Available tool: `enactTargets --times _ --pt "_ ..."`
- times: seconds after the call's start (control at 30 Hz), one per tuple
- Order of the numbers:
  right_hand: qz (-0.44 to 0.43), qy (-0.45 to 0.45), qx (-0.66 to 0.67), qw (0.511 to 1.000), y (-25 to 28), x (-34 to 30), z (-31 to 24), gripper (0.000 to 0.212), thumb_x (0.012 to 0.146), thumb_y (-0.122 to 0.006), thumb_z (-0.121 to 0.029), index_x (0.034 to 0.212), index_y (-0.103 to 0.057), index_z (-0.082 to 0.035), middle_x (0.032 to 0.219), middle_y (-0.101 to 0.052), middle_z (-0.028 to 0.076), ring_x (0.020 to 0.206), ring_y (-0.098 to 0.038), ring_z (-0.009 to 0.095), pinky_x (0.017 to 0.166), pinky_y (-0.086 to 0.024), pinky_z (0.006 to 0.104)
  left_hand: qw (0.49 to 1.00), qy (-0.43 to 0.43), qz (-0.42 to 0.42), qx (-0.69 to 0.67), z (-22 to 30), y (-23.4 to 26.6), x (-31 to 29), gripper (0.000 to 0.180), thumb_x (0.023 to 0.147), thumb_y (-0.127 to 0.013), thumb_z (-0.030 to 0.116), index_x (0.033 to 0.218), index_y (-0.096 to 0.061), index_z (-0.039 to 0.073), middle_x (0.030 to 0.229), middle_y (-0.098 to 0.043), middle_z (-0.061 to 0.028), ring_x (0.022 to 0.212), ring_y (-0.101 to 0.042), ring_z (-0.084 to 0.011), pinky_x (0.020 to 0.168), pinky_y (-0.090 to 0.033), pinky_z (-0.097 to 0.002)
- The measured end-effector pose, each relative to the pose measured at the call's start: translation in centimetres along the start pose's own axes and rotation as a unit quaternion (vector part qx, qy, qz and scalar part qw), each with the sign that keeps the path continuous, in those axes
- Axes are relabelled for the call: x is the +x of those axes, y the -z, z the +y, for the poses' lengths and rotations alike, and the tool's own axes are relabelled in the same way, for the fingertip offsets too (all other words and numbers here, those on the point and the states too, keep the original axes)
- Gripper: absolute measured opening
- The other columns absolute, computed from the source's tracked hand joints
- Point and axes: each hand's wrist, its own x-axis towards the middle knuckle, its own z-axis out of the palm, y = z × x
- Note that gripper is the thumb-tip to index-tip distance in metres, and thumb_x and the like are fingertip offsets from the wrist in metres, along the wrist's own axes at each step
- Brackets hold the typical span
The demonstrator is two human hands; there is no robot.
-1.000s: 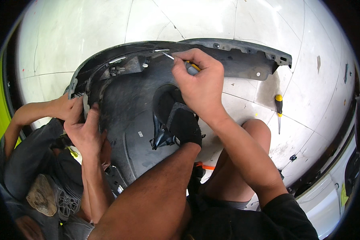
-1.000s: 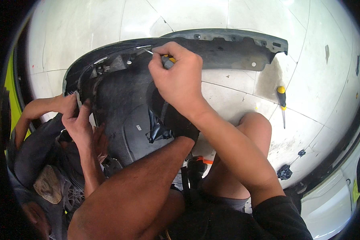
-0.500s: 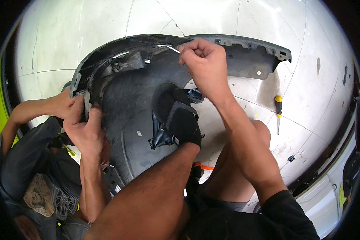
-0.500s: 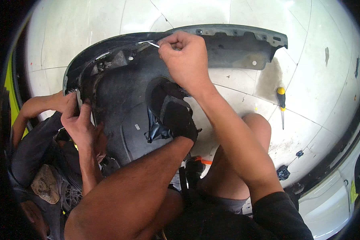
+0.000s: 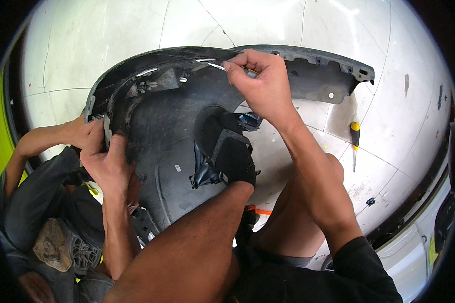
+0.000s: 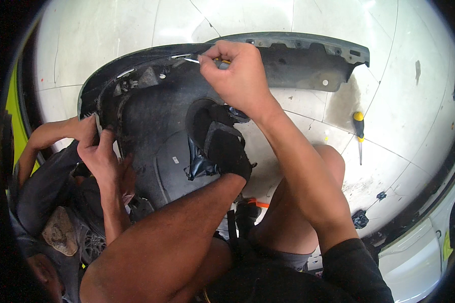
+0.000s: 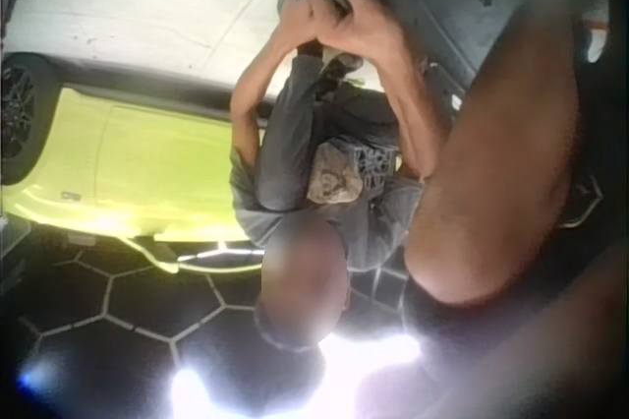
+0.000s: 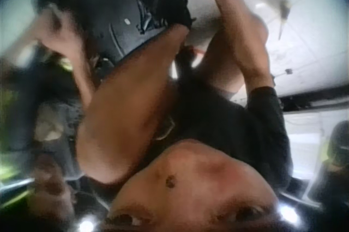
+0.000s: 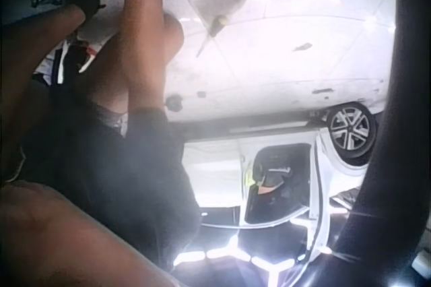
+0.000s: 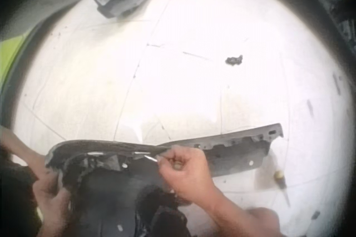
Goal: The person selects a screwdriver from a tool cart and then uses it to remove fasteners from a large black plastic car part, likely a wheel arch liner, while another person assists by holding the part steady.
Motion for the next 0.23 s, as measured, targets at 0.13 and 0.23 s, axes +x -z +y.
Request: enactTargets --times 0.13,0.23 --pt "0.040 0.039 -0.025 0.998 -1.9 -0.9 -0.2 0.015 0.082 -0.073 -0.012 0.085 -0.073 0.003 0.076 -0.073 0.015 0.073 -0.072 0.021 0.071 -0.055 0.0323 0.997 0.067 -0.033 -0.017 1.0 0.5 -0.3 0.029 0.087 -0.061 0.002 0.112 -0.069 -0.011 0.094 -0.067 -0.0048 0.083 -0.058 -0.0112 0.077 -0.047 -0.0241" --pt "0.052 0.007 0.009 0.999 -3.7 -2.5 -1.3 0.012 0.082 -0.071 -0.011 0.088 -0.077 -0.001 0.082 -0.075 0.018 0.077 -0.075 0.027 0.076 -0.057 0.0343 0.998 0.056 -0.036 -0.013 1.2 0.7 -0.6 0.029 0.087 -0.061 0.002 0.112 -0.069 -0.010 0.095 -0.068 -0.0051 0.083 -0.058 -0.0108 0.077 -0.047 -0.0241"
